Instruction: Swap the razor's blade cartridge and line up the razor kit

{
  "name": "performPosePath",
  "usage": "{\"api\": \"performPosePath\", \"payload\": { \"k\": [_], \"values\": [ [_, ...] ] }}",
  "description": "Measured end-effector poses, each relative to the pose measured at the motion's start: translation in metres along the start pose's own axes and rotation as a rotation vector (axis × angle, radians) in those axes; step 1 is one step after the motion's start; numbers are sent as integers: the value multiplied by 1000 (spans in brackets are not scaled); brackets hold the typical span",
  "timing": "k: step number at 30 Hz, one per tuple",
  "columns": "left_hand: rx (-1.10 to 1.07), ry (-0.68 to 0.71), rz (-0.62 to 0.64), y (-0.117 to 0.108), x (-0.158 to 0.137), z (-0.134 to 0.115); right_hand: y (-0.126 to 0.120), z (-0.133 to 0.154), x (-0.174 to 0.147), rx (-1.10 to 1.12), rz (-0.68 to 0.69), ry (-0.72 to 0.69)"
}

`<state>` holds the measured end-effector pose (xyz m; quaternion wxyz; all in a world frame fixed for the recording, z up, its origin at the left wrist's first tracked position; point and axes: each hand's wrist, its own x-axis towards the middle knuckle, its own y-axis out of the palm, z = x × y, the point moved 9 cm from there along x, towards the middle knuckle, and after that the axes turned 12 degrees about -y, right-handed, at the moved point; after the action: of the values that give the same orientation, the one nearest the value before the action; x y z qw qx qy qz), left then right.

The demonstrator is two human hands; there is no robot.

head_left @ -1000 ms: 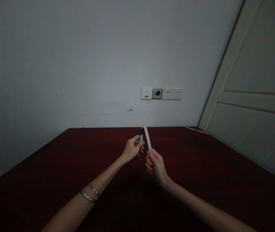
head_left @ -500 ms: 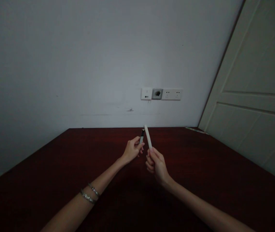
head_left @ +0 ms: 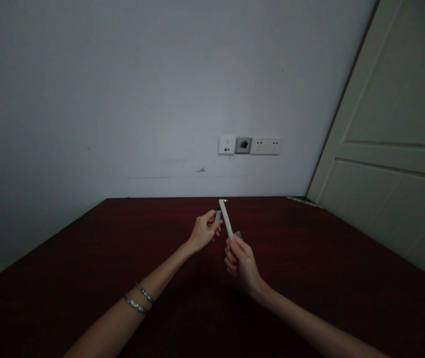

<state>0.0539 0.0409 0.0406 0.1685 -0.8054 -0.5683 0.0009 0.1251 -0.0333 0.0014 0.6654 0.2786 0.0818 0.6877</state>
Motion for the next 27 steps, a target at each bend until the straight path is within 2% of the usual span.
{"api": "performPosePath", "payload": {
  "k": [4, 17, 27],
  "values": [
    [5, 16, -7, 0, 0, 0, -2, 4, 1, 0, -5, -29],
    [15, 18, -5, 0, 1, 2, -5, -1, -7, -17, -2, 23],
    [5, 35, -7, -1, 1, 2, -5, 1, -7, -6, -6, 2]
  ]
}}
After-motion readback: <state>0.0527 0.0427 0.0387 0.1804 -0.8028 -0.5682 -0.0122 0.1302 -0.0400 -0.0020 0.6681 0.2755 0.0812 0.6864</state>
